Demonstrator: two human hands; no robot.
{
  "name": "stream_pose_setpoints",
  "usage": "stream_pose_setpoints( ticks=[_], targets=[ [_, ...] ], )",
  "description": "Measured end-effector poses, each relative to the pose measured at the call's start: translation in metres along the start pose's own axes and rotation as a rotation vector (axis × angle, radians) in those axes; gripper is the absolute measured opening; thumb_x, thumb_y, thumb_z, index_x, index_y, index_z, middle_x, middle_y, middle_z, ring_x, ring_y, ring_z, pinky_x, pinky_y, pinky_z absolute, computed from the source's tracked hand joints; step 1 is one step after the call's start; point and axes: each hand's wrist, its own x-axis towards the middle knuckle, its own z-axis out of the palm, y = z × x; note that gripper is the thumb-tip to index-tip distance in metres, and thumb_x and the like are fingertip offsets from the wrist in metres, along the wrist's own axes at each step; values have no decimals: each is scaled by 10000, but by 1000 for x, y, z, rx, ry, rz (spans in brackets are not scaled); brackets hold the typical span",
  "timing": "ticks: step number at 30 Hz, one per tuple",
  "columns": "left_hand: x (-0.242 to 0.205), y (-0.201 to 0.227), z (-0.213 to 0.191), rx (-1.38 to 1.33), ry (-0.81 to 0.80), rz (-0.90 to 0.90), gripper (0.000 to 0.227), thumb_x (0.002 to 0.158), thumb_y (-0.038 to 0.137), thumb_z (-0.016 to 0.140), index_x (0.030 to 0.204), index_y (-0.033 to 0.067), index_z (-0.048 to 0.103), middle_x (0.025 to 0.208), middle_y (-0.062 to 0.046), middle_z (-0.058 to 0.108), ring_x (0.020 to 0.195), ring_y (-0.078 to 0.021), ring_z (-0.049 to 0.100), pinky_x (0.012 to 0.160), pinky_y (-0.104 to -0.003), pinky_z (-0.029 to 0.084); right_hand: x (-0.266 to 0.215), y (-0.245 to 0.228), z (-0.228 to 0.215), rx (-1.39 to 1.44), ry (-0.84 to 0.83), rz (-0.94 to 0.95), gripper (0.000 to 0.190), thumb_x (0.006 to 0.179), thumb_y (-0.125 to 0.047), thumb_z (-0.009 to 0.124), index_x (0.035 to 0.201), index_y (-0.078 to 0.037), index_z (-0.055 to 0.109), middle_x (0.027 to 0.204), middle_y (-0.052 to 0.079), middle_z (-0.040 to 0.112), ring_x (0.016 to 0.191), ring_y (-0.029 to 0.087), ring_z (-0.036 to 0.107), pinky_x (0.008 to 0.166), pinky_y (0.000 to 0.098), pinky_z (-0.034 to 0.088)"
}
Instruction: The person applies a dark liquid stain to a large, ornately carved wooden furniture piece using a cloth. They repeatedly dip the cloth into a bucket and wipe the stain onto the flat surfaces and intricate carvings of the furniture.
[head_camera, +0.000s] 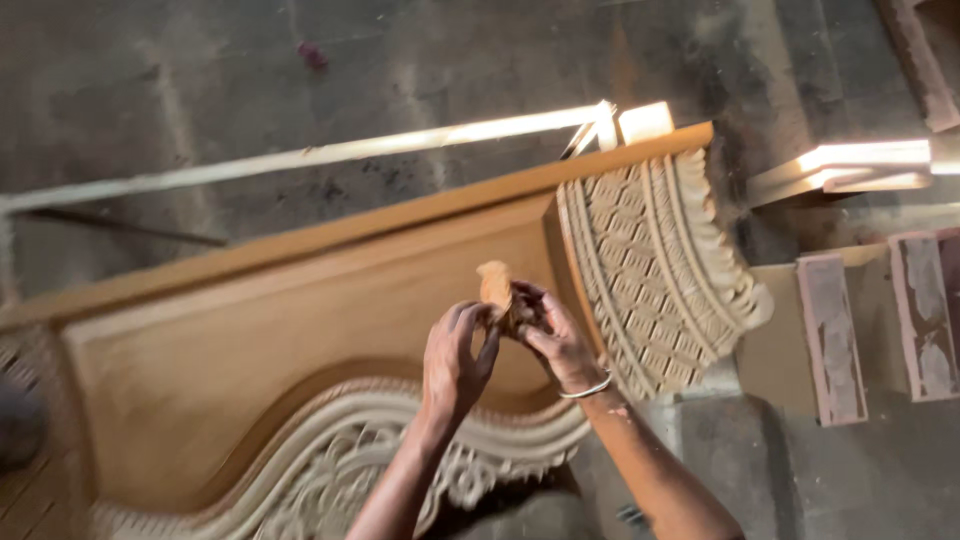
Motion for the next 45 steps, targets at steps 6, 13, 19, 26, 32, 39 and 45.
stream_pose_setpoints(
  ticks=[6,13,19,26,32,39,45],
  targets=[
    [-79,-27,-73,-563,65,-179,162,959,131,675,1065,10,649,946,-75,676,892,-169,632,824,-318,495,-71,46,54,-557,178,-202,383,893,71,580,1268,-8,576,1195,52,651,1130,131,610,1012,278,493],
    [-175,-74,-154,-1036,33,-287,144,984,114,639,1054,-1,586,912,-27,629,827,-90,582,758,-257,495,-128,95,158,-492,349,-301,89,1005,-51,627,1082,-13,649,968,49,732,903,121,680,818,260,556],
    [-228,-47,-220,-614,-64,-215,122,934,132,627,995,27,619,749,-69,646,635,-126,593,588,-300,492,-181,99,223,-491,135,-191,196,990,-178,635,1097,-17,599,1000,100,722,916,167,698,796,327,592],
    [-279,25,-266,-353,-31,123,136,890,119,661,984,22,647,715,-104,658,629,-191,645,601,-377,521,-222,178,228,-584,-54,-137,315,903,-102,641,1206,-17,624,1099,43,699,1021,131,656,887,297,560],
    [-316,30,-267,-450,28,166,149,939,133,627,1059,44,635,780,-95,662,695,-195,650,633,-343,536,-267,167,206,-496,139,-140,120,974,-100,636,1040,-3,661,908,33,696,848,110,667,753,267,569],
    [-373,53,-252,-194,76,-95,295,967,219,643,1222,71,641,919,-200,649,835,-290,617,747,-404,492,-323,105,209,-718,195,-444,35,986,-58,604,995,-45,635,798,-27,586,699,45,515,621,218,456],
    [-418,53,-237,87,333,468,451,790,263,805,1149,42,643,1259,-229,601,1168,-359,567,936,-452,491,-345,93,255,-542,73,-427,57,993,-81,561,1026,-58,602,869,-31,641,759,28,595,682,200,545]
  ],
)
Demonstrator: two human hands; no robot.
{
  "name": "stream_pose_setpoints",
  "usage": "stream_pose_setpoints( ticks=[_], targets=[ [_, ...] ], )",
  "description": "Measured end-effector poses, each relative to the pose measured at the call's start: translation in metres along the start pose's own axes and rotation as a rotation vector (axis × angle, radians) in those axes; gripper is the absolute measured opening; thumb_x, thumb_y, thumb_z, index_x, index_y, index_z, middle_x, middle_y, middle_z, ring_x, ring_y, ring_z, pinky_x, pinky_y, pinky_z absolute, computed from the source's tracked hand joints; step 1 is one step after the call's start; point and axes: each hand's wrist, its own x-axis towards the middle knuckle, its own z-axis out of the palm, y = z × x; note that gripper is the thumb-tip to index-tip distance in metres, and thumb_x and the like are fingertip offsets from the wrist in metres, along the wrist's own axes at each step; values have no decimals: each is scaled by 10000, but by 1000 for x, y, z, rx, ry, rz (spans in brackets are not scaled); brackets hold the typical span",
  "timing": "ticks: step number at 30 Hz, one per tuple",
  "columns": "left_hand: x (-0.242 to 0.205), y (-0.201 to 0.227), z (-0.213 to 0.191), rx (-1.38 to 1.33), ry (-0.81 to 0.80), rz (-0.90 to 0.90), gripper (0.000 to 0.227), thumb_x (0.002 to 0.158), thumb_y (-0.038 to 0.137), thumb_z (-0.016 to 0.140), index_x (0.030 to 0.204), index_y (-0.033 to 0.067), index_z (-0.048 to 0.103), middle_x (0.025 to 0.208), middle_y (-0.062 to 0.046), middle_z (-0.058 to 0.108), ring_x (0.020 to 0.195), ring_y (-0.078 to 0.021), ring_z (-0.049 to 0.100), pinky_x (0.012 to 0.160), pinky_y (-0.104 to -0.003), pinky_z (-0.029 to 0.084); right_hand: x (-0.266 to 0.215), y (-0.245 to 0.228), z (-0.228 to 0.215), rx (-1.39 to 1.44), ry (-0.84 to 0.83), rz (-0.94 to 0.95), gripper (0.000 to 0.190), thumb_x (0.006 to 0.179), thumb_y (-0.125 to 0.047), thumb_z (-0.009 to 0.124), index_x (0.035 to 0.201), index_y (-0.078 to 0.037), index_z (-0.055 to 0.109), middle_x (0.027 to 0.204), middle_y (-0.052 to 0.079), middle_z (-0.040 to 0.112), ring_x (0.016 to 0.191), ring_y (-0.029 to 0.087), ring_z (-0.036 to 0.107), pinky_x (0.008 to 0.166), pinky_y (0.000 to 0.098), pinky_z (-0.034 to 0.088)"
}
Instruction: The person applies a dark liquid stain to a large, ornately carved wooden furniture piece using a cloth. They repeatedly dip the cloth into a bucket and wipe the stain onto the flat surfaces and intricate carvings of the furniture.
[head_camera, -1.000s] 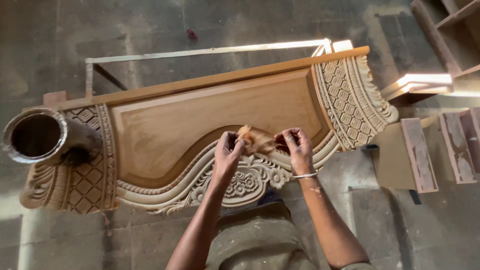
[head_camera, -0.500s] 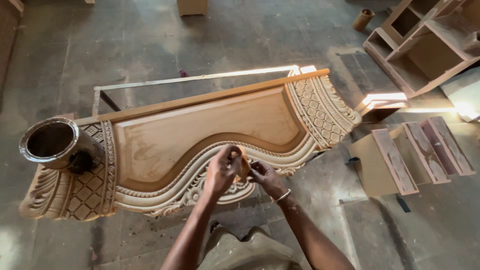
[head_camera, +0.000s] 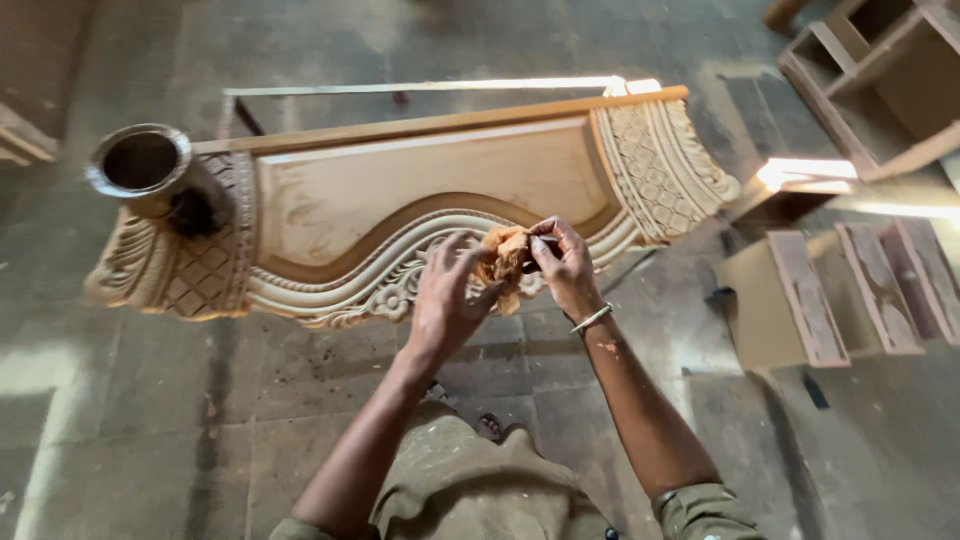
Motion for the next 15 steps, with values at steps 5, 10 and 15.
stream_pose_setpoints(
  ticks=[5,10,15],
  targets=[
    [-13,-12,-9,-249,-141,-360,221,935,234,757,1090,87,700,1121,-125,704,1075,-248,715,957,-380,580,-5,-1,26,129,-16,-29,119,1024,-77,563,1124,-39,617,1003,-5,647,876,48,614,783,217,540],
    [-12,-16,-28,-263,-65,-311,444,806,207,816,1138,-18,626,1042,-167,635,939,-258,636,786,-396,527,-15,-17,48,479,-68,206,165,1007,-106,585,1166,-69,608,1002,6,667,863,102,667,757,266,572],
    [-25,-51,-40,-826,-218,-679,213,933,188,728,943,-16,666,798,-33,657,737,-108,578,657,-274,479,-22,-49,80,535,-152,152,230,999,-79,640,1223,-48,601,1087,41,668,971,130,674,835,293,583]
  ],
)
